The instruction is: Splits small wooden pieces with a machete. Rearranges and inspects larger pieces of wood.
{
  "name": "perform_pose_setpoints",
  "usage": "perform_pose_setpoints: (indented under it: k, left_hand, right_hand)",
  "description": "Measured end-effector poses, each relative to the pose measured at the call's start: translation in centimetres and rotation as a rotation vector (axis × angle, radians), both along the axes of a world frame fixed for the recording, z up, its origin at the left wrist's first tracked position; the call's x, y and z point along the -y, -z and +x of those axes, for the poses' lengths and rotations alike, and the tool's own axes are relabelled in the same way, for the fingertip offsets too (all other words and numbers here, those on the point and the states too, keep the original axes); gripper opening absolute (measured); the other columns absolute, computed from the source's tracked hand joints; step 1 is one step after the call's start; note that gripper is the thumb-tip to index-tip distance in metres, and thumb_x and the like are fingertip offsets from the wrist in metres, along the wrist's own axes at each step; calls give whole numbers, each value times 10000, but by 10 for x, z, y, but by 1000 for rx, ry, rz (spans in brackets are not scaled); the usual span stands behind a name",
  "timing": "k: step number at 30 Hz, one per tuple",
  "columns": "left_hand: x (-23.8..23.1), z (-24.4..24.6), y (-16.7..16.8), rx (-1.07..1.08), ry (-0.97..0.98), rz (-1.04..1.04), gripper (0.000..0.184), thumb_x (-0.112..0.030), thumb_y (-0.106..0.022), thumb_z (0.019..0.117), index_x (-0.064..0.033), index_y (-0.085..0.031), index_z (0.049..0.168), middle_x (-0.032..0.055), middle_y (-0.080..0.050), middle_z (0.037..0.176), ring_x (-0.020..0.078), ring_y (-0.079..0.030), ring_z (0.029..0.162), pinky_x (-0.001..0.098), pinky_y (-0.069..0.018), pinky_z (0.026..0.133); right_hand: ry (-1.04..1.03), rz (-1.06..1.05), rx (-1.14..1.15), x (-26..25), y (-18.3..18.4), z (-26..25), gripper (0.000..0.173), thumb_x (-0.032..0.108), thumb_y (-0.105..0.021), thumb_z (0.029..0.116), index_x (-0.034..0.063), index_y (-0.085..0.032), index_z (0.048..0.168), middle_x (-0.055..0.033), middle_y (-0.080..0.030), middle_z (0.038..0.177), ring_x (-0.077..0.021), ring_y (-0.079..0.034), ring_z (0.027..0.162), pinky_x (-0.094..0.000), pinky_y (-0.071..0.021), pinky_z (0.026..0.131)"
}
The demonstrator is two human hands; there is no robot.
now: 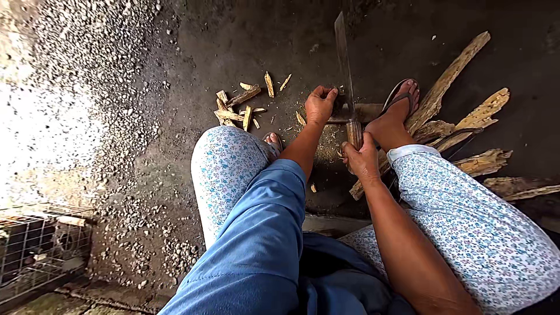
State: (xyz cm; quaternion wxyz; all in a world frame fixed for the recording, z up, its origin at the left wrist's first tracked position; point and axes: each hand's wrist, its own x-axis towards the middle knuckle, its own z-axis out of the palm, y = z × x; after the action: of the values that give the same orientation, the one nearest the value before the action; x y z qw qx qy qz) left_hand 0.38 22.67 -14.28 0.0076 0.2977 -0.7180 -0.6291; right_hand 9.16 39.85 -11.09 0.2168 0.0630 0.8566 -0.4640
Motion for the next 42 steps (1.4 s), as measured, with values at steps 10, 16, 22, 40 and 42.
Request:
perform_pose_setpoints:
  k: [10,16,22,40,42]
  left_hand:
    - [2,-1,4,-26,-1,47,202,-205,-674,1012,-5,-702,1028,134,-702,949,221,-691,861,442,-588,818]
    - [7,2,-3,24,61,-55,221,-232,-646,1027,-25,-715,1058,121,-707,966,228,-664,905,465,-523,865]
    - [46,-2,-30,-136,-345,-16,384,-299,-538,1080,37,-651,1228,182,-705,1088,254,-680,1010,440,-548,940]
    - [55,59,26,249,-612,102,303,-191,-494,1080,-23,-637,1288,175,-685,1161,289,-669,1051,468,-544,930]
    - [55,63,27,301,-613,93,308,-195,-496,1078,-29,-638,1295,177,-682,1189,293,-663,1084,474,-534,953]
  right_hand:
    - [27,33,-488,2,-23,-5,506,297,-631,1006,-87,-472,1294,-147,-668,883,-238,-696,711,-443,-612,683]
    - [-147,363,100,5,9,-4,483,330,-650,1011,-27,-505,1302,-272,-667,960,-432,-697,823,-613,-552,754]
    - [-57,107,-215,-6,-49,-1,506,397,-599,1035,-16,-502,1311,-169,-674,895,-301,-704,720,-538,-598,700]
    - [-137,1,-624,-8,-65,-4,502,409,-500,1077,-67,-504,1235,-90,-672,846,-170,-696,682,-397,-622,646]
    - [-124,50,-722,-9,-44,-2,521,386,-518,1059,-105,-482,1230,-133,-674,850,-204,-699,695,-417,-614,665]
